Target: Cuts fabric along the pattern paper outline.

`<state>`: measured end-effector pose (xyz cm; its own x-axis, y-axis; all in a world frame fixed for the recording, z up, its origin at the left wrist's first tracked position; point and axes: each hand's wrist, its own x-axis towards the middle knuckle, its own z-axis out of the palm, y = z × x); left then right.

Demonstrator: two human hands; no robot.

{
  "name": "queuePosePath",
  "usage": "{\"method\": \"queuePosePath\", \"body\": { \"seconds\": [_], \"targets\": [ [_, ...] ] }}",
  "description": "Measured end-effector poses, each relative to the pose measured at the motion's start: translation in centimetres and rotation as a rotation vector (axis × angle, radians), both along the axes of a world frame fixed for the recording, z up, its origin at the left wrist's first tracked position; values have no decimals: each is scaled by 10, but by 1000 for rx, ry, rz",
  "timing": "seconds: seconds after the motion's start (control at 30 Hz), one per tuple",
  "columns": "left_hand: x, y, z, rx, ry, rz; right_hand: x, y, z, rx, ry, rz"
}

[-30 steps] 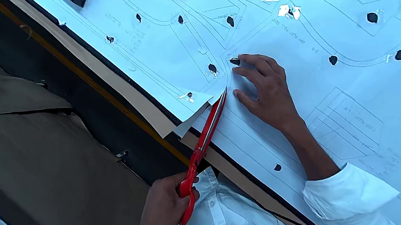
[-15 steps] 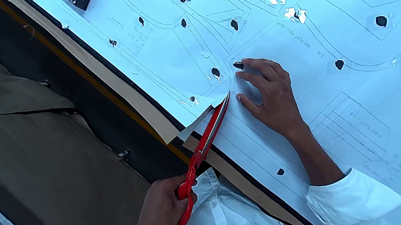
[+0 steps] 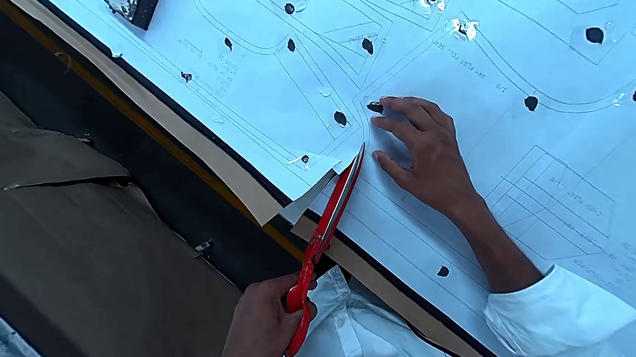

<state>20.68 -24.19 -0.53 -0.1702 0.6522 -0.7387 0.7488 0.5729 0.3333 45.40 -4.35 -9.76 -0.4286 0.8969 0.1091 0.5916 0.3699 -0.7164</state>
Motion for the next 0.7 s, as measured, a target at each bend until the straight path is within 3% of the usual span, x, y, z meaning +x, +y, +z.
{"method": "queuePosePath", "body": {
  "seconds": [0.7],
  "targets": [
    [11, 3, 7, -59, -116, 98, 0, 0, -2, 6, 13, 3]
  ]
}}
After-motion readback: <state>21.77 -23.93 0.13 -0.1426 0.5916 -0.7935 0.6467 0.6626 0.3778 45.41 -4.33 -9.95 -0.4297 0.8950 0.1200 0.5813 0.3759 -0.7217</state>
